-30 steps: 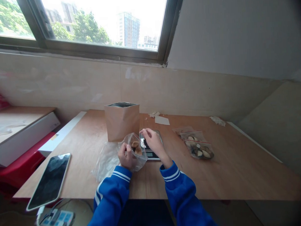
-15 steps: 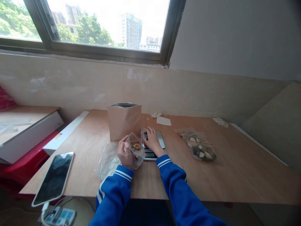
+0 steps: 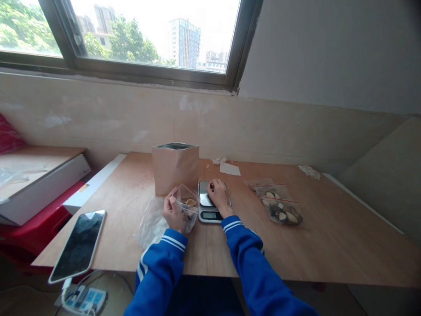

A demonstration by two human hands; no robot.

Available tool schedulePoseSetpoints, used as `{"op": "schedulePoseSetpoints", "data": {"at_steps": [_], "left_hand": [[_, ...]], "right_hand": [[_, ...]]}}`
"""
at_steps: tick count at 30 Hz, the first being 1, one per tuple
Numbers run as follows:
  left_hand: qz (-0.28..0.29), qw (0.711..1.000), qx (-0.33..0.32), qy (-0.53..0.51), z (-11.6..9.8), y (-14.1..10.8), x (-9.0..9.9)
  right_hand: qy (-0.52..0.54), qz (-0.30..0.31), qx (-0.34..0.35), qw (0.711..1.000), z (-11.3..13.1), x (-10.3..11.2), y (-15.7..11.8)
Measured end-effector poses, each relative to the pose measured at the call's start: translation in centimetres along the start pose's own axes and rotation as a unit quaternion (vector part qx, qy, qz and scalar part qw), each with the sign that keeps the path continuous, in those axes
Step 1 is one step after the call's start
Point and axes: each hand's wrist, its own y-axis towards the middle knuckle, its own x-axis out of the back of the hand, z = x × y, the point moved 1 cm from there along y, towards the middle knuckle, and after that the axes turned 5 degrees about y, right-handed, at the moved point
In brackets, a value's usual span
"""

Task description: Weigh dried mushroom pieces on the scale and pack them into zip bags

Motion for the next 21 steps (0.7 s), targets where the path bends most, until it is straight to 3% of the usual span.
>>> {"op": "schedulePoseSetpoints", "data": {"at_steps": [4, 7, 9, 12, 16, 21], "left_hand": [[-0.035, 0.999, 0.009, -0.027, 0.1, 0.0, -0.1], [-0.023, 0.999, -0.003, -0.037, 0.0, -0.1, -0.2], [-0.017, 0.999, -0.021, -0.041, 0.0, -0.1, -0.2], [-0.012, 0.998, -0.036, -0.054, 0.1, 0.0, -0.2], [-0.007, 0.997, -0.033, -0.068, 0.4, 0.2, -0.1], [-0.021, 0.996, -0.014, -0.081, 0.0, 0.1, -0.2]], "right_hand": [[0.195, -0.045, -0.060, 0.978, 3.5, 1.1, 0.5], [0.304, 0.000, -0.071, 0.950, 7.3, 1.5, 0.8], [0.303, 0.034, -0.057, 0.951, 9.4, 1.4, 0.8], [0.219, 0.035, -0.025, 0.975, 11.2, 1.0, 0.4], [0.158, 0.046, -0.006, 0.986, 11.7, 0.6, -0.2], [0.230, 0.066, 0.006, 0.971, 11.4, 1.0, -0.2]]}}
